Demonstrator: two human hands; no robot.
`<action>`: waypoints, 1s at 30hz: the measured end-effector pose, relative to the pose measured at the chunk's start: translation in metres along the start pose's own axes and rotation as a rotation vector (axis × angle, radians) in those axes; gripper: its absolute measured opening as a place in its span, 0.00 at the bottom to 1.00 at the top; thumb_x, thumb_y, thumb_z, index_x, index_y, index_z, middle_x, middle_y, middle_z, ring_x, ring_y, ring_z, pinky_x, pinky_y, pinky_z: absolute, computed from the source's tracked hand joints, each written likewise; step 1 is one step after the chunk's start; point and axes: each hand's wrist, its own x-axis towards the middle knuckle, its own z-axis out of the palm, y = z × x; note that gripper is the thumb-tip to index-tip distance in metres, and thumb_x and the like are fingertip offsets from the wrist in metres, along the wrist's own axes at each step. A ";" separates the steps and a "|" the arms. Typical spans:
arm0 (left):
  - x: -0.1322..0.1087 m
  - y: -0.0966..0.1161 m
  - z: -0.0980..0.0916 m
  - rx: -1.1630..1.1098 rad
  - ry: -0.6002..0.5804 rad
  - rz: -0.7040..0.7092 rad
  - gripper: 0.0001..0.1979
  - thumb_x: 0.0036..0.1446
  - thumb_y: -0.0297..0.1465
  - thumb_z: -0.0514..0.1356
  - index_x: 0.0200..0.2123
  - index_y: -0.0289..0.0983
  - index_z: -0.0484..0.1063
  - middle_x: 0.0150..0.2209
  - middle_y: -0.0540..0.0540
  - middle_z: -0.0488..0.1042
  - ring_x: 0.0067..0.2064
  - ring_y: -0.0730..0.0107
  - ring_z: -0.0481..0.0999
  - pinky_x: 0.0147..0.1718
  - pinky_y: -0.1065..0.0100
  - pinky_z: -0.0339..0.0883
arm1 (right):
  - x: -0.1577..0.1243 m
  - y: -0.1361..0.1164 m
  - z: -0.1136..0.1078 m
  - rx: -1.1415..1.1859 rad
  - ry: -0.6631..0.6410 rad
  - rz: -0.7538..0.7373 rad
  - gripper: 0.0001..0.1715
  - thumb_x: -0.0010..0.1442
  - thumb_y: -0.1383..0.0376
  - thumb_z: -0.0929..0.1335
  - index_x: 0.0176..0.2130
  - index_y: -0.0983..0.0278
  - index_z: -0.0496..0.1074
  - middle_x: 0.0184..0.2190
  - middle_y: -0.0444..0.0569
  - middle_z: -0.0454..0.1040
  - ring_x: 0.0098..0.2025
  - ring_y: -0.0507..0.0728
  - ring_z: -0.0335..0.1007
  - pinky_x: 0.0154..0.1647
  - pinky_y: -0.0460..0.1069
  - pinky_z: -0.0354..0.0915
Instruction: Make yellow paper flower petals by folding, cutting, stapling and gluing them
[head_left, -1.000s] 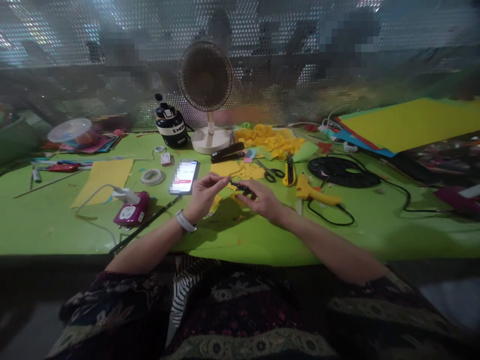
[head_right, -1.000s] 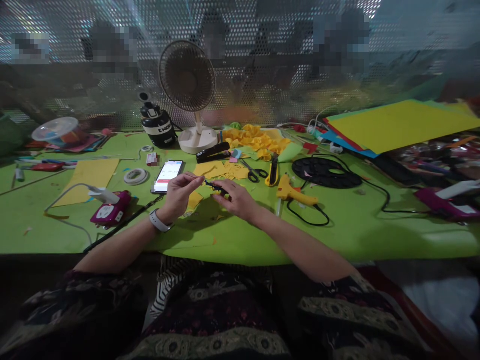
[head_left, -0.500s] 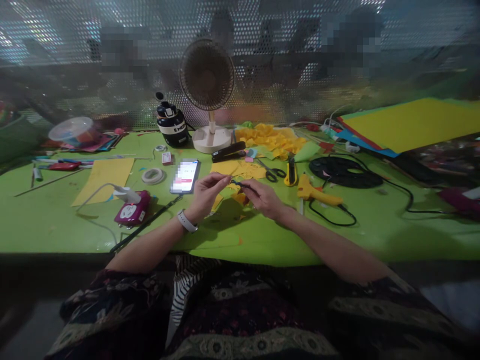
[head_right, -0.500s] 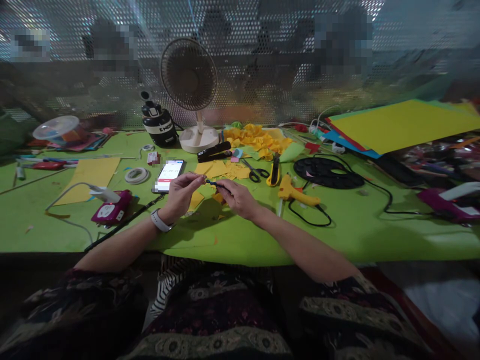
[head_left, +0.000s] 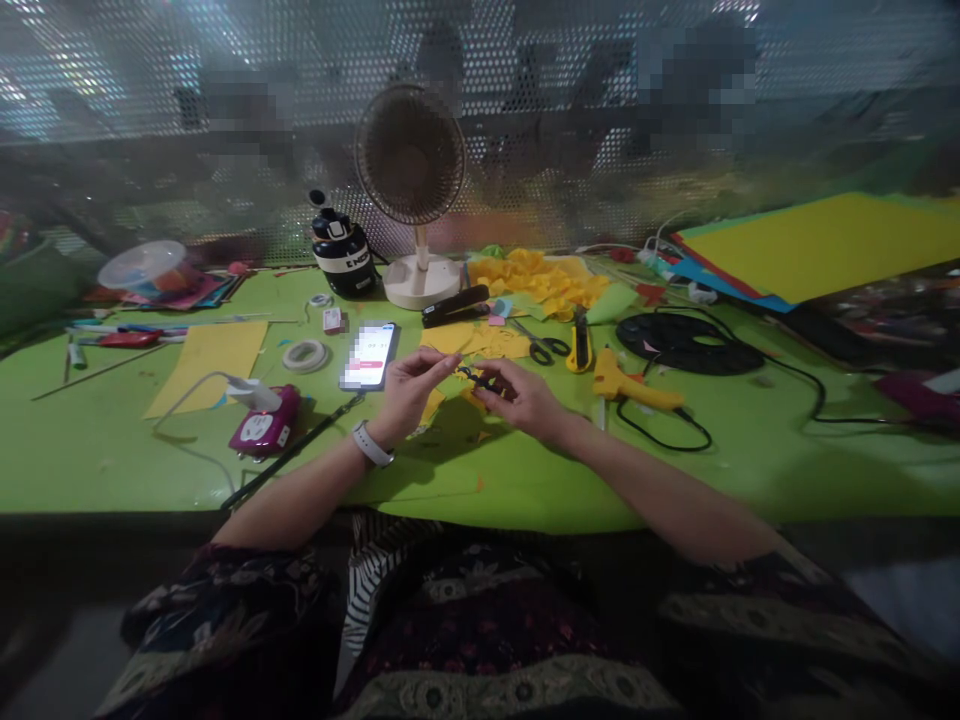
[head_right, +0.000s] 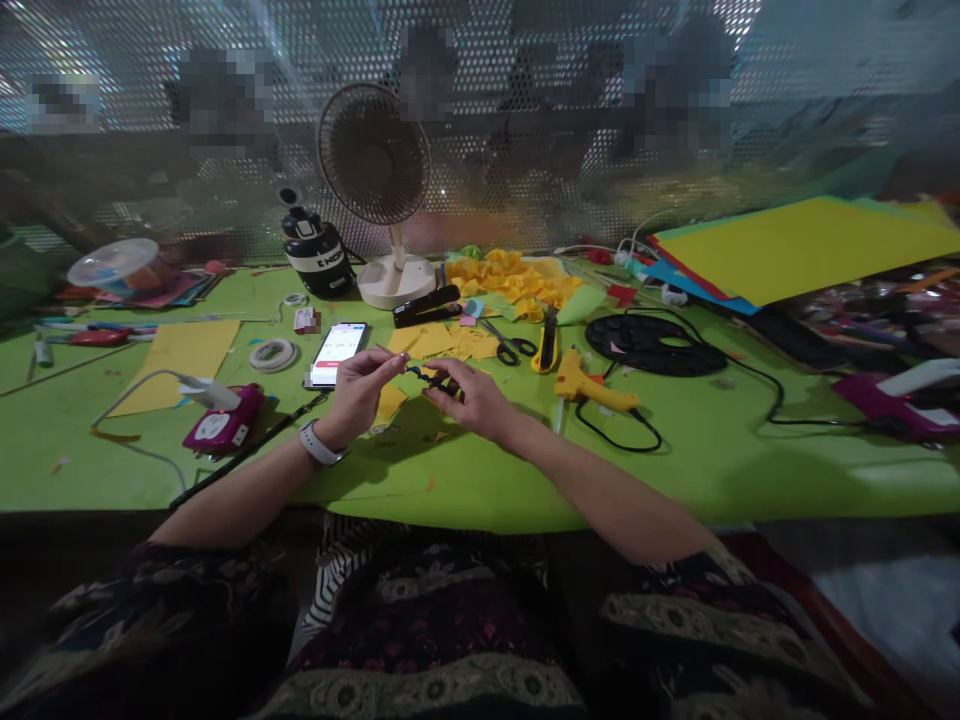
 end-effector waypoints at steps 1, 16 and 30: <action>0.000 0.000 0.000 -0.004 0.006 0.004 0.06 0.49 0.34 0.73 0.27 0.40 0.81 0.27 0.50 0.77 0.32 0.74 0.75 0.35 0.69 0.70 | 0.000 0.000 0.000 -0.013 0.004 -0.004 0.19 0.66 0.60 0.68 0.55 0.63 0.70 0.44 0.54 0.77 0.41 0.57 0.76 0.41 0.53 0.74; 0.002 -0.004 -0.003 0.025 -0.020 0.009 0.06 0.53 0.36 0.71 0.33 0.40 0.83 0.32 0.48 0.81 0.35 0.73 0.78 0.38 0.69 0.73 | 0.004 0.010 -0.004 -0.087 -0.008 -0.024 0.15 0.67 0.62 0.64 0.50 0.62 0.74 0.45 0.53 0.79 0.44 0.58 0.76 0.45 0.55 0.72; 0.001 0.000 -0.001 0.014 -0.003 -0.004 0.08 0.48 0.34 0.73 0.27 0.38 0.79 0.27 0.50 0.77 0.31 0.75 0.75 0.35 0.71 0.70 | -0.001 0.005 -0.003 -0.245 -0.064 0.001 0.18 0.68 0.58 0.64 0.51 0.64 0.74 0.44 0.55 0.80 0.42 0.59 0.76 0.42 0.52 0.69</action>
